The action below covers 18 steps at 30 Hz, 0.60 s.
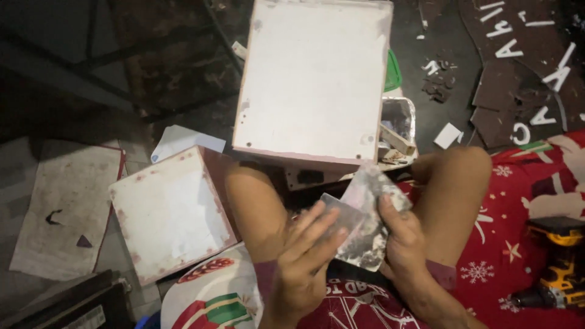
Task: Applying filler to the edges of a wooden box using a scraper.
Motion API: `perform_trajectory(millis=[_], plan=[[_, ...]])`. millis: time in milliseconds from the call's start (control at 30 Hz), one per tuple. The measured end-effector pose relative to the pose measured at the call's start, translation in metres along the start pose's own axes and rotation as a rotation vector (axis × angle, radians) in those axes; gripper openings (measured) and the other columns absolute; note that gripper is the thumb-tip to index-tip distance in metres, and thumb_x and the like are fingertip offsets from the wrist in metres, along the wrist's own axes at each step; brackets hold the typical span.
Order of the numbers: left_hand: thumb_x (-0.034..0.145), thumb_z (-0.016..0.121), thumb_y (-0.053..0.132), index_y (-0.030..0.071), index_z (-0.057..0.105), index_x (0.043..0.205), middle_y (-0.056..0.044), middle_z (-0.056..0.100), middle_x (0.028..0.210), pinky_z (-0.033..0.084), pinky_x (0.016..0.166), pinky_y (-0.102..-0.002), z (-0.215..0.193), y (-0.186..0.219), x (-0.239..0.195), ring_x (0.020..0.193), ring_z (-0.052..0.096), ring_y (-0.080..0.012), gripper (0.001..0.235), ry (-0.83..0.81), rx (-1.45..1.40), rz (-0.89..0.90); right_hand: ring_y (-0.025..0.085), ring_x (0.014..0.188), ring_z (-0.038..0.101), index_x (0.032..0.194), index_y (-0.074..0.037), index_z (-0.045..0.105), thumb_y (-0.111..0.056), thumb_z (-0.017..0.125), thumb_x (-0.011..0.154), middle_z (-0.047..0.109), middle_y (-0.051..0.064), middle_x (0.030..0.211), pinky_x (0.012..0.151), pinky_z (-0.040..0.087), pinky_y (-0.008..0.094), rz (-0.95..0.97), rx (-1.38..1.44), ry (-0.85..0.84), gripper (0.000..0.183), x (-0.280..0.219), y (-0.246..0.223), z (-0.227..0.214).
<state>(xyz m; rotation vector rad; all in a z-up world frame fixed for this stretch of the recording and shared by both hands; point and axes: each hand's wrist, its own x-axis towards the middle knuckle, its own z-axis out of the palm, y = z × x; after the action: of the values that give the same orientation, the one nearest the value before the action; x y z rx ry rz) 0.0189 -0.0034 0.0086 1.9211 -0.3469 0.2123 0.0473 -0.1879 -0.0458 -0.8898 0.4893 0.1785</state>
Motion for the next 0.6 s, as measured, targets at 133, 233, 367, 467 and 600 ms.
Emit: perform_trajectory(millis=[133, 233, 367, 467, 600], plan=[[0.084, 0.064, -0.009, 0.006, 0.072, 0.12, -0.016, 0.068, 0.133, 0.05, 0.113, -0.044, -0.002, -0.008, -0.005, 0.132, 0.061, -0.0358, 0.04, 0.051, 0.077, -0.053, 0.009, 0.055, 0.061, 0.107, -0.001, 0.06, -0.025, 0.053, 0.108, 0.064, 0.003, 0.078, 0.045, 0.051, 0.021, -0.179, -0.217, 0.014, 0.025, -0.008, -0.007, 0.007], [0.085, 0.064, -0.009, 0.007, 0.071, 0.122, -0.015, 0.069, 0.133, 0.048, 0.114, -0.045, -0.009, -0.024, -0.011, 0.128, 0.063, -0.0319, 0.041, 0.046, 0.173, -0.033, 0.007, 0.05, 0.061, 0.105, -0.005, 0.058, -0.03, 0.051, 0.11, 0.061, -0.002, 0.073, 0.039, 0.051, 0.018, -0.318, -0.303, 0.037, 0.027, -0.005, -0.011, 0.01], [0.087, 0.054, -0.002, 0.002, 0.07, 0.122, -0.018, 0.073, 0.126, 0.055, 0.096, -0.04, -0.02, -0.016, -0.021, 0.113, 0.07, -0.0313, 0.039, 0.118, 0.101, -0.263, 0.02, 0.101, 0.066, 0.134, -0.002, 0.051, -0.025, 0.049, 0.109, 0.063, 0.009, 0.116, 0.091, 0.053, 0.03, -0.503, -0.315, 0.17, 0.034, -0.003, -0.022, 0.019], [0.089, 0.057, 0.012, -0.006, 0.068, 0.12, -0.018, 0.078, 0.109, 0.059, 0.074, -0.029, -0.017, 0.002, -0.029, 0.085, 0.074, -0.0222, 0.037, 0.353, -0.146, -0.446, 0.021, 0.085, 0.062, 0.12, -0.002, 0.053, -0.032, 0.036, 0.112, 0.064, 0.01, 0.104, 0.074, 0.044, 0.03, -0.559, -0.69, 0.339, 0.034, -0.008, -0.017, 0.02], [0.089, 0.058, 0.025, -0.006, 0.063, 0.127, -0.023, 0.074, 0.123, 0.06, 0.094, -0.037, -0.002, -0.001, -0.029, 0.108, 0.074, -0.0295, 0.049, 0.342, -0.466, -0.627, 0.016, 0.075, 0.065, 0.11, -0.004, 0.058, -0.038, 0.035, 0.114, 0.068, 0.007, 0.096, 0.067, 0.051, 0.025, -0.569, -0.498, 0.244, 0.041, -0.012, 0.003, 0.026]])
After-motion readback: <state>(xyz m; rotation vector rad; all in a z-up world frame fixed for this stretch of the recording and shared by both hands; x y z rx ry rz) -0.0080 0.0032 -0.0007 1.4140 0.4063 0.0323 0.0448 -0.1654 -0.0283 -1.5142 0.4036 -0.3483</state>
